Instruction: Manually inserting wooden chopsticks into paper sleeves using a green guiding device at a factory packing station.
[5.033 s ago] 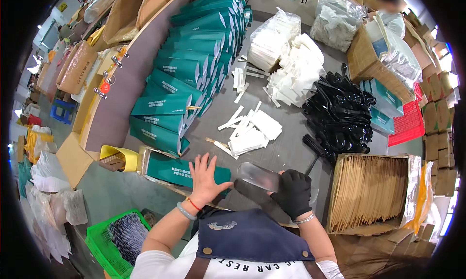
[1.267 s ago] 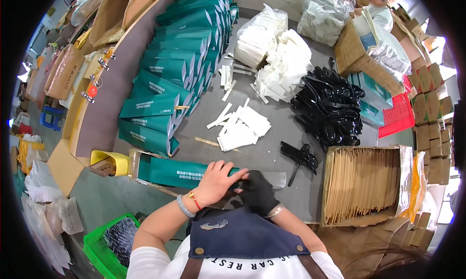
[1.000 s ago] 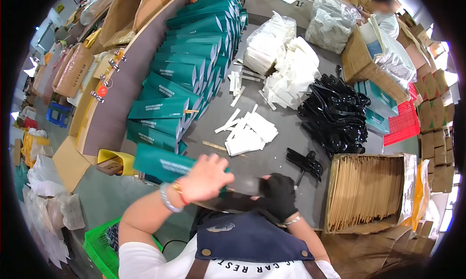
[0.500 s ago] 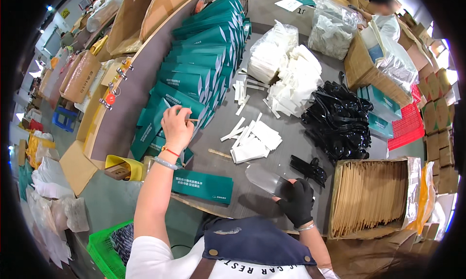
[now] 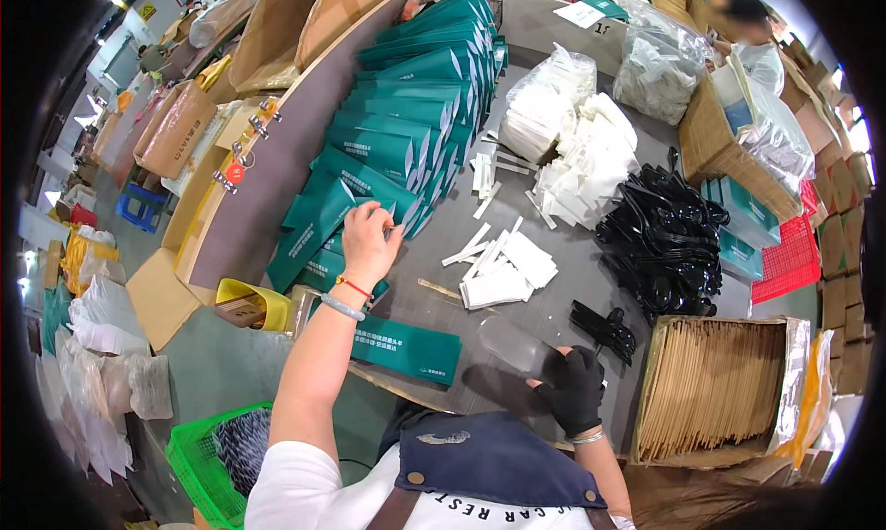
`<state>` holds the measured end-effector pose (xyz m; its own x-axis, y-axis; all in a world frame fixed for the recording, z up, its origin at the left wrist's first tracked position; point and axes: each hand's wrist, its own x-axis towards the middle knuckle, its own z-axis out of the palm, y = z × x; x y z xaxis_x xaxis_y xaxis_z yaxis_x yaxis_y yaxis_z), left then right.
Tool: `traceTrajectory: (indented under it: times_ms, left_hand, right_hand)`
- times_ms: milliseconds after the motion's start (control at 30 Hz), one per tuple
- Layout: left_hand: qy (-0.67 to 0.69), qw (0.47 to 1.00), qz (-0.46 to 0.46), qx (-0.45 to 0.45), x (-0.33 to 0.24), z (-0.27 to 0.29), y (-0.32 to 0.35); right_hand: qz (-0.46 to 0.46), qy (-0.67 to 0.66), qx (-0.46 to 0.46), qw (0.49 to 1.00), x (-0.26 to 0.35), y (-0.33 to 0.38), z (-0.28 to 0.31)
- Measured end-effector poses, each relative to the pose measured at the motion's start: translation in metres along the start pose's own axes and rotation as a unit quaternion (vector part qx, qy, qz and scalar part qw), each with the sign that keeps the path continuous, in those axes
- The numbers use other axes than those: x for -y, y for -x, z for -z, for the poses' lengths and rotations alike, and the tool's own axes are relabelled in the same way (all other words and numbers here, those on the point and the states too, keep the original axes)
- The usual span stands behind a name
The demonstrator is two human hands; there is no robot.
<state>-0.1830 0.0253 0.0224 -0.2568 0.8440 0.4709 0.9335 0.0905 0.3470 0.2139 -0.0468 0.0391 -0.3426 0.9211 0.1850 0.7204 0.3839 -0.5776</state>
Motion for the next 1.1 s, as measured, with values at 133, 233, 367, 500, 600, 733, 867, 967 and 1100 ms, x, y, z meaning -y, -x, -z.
traceTrajectory:
  times_ms: [133, 233, 367, 500, 600, 733, 867, 967, 1100]
  left_hand:
    - [0.019, 1.000, 0.008, -0.018, 0.000, 0.004, 0.009]
    - [0.029, 0.993, 0.091, -0.065, -0.006, 0.011, 0.017]
    - [0.089, 0.976, 0.190, -0.061, 0.003, 0.004, 0.014]
    - [0.058, 0.998, 0.012, -0.034, -0.055, 0.028, 0.038]
    - [0.146, 0.974, 0.011, 0.175, -0.083, 0.028, 0.107]
    - [0.018, 0.976, 0.057, 0.208, -0.100, 0.023, 0.149]
    - [0.081, 0.965, 0.098, 0.231, -0.085, 0.015, 0.159]
    - [0.091, 0.961, 0.099, 0.241, -0.084, 0.016, 0.156]
    - [0.102, 0.957, 0.089, 0.258, -0.089, 0.019, 0.149]
  right_hand:
    - [-0.001, 0.003, -0.005, 1.000, -0.002, 0.002, -0.001]
    - [-0.019, 0.002, 0.005, 1.000, -0.002, 0.004, 0.000]
    - [0.002, 0.023, 0.013, 1.000, 0.002, 0.003, 0.004]
    - [0.000, 0.065, 0.080, 0.995, 0.004, 0.002, 0.007]
    - [0.001, 0.091, 0.109, 0.990, 0.006, -0.001, 0.007]
    - [0.017, 0.111, 0.112, 0.987, 0.012, -0.007, 0.007]
    - [0.036, 0.121, 0.152, 0.980, 0.016, -0.013, 0.012]
    - [0.040, 0.106, 0.195, 0.974, 0.018, -0.016, 0.009]
    - [0.083, 0.079, 0.196, 0.974, 0.030, -0.017, -0.043]
